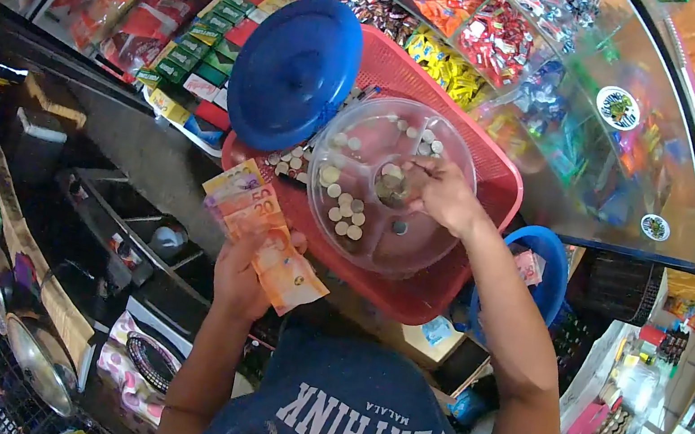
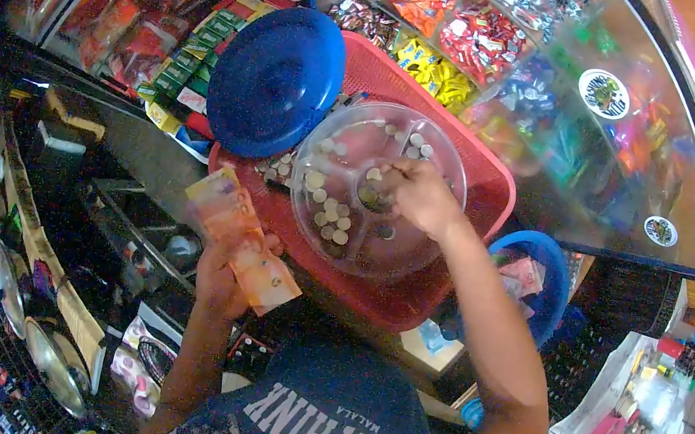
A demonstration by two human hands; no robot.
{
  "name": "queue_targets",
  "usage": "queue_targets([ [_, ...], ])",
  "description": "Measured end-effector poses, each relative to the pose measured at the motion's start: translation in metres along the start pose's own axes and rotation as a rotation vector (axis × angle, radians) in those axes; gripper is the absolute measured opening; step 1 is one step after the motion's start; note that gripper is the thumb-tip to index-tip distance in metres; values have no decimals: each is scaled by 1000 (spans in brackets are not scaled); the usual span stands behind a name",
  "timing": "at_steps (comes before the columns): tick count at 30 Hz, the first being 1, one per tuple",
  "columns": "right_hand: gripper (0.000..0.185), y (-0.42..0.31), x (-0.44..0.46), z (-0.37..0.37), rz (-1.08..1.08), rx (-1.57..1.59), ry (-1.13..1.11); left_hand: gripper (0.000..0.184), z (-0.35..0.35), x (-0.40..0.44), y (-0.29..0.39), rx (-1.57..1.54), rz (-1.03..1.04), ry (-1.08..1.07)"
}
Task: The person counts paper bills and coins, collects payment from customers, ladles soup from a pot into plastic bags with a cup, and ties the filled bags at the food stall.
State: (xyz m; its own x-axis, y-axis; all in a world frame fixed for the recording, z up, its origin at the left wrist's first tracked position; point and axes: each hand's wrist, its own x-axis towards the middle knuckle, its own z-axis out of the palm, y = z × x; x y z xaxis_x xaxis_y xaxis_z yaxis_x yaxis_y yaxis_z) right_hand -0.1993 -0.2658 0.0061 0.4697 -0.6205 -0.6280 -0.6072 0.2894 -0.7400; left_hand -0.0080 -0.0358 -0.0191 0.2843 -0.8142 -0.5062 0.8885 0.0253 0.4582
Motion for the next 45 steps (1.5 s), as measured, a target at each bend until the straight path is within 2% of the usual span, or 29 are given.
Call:
queue_targets([
  [1,29,0,0,-4,3,0,0,29,-1,0,0,21,-25,18],
  [4,31,5,0,-23,-134,252,87,28,-1,2,0,33,-44,42],
  [7,33,8,3,-37,-63,216,93,27,3,3,-1,25,-31,76],
  [9,28,22,11,-33,-58,142,104,27,7,3,-1,22,-28,101],
  [11,22,38,23,-23,-352,-363,48,28,8,4,2,84,-49,80],
  [12,19,21,12,-11,-386,-508,82,28,8,4,1,83,-49,81],
  [13,19,14,10,-4,-388,-508,80,28,7,5,0,56,-40,81],
  [15,22,7,9,7,-492,-982,51,28,9,4,1,34,-27,83],
  [17,20,20,21,15,-443,-1014,21,28,15,3,2,19,-11,91],
  [19,18,16,22,20,-415,-1307,53,28,12,3,2,47,-20,78],
  [23,18,42,39,13,-479,-1271,118,28,13,3,1,56,-3,69],
  [25,17,8,14,10,-298,-1264,-9,31,9,4,-2,85,-4,75],
  [26,17,14,15,7,-298,-1267,-10,35,8,5,-3,116,-5,84],
  [28,12,32,17,-3,-772,-618,212,36,10,3,-1,124,-9,93],
  [29,12,37,16,-9,-773,-622,209,36,11,3,0,136,-13,100],
  [31,10,35,7,-18,-401,-189,173,32,13,3,2,88,-21,113],
  [33,7,34,4,-25,-372,-173,158,28,15,3,3,41,-33,120],
  [36,5,37,2,-25,-436,-36,176,30,14,5,3,61,-30,115],
  [38,5,23,-6,-21,-180,121,106,30,10,5,2,37,-30,89],
  [39,5,20,-5,-21,-178,120,104,30,8,5,1,36,-30,92],
  [41,10,15,0,-24,-36,491,95,30,4,6,0,15,-15,84],
  [42,13,18,5,-25,-9,318,119,30,3,7,-1,16,-13,84],
  [43,13,26,11,-23,-12,318,120,31,1,8,-2,10,-10,60],
  [45,15,42,24,-15,-725,-842,302,31,1,9,-1,4,-8,32],
])
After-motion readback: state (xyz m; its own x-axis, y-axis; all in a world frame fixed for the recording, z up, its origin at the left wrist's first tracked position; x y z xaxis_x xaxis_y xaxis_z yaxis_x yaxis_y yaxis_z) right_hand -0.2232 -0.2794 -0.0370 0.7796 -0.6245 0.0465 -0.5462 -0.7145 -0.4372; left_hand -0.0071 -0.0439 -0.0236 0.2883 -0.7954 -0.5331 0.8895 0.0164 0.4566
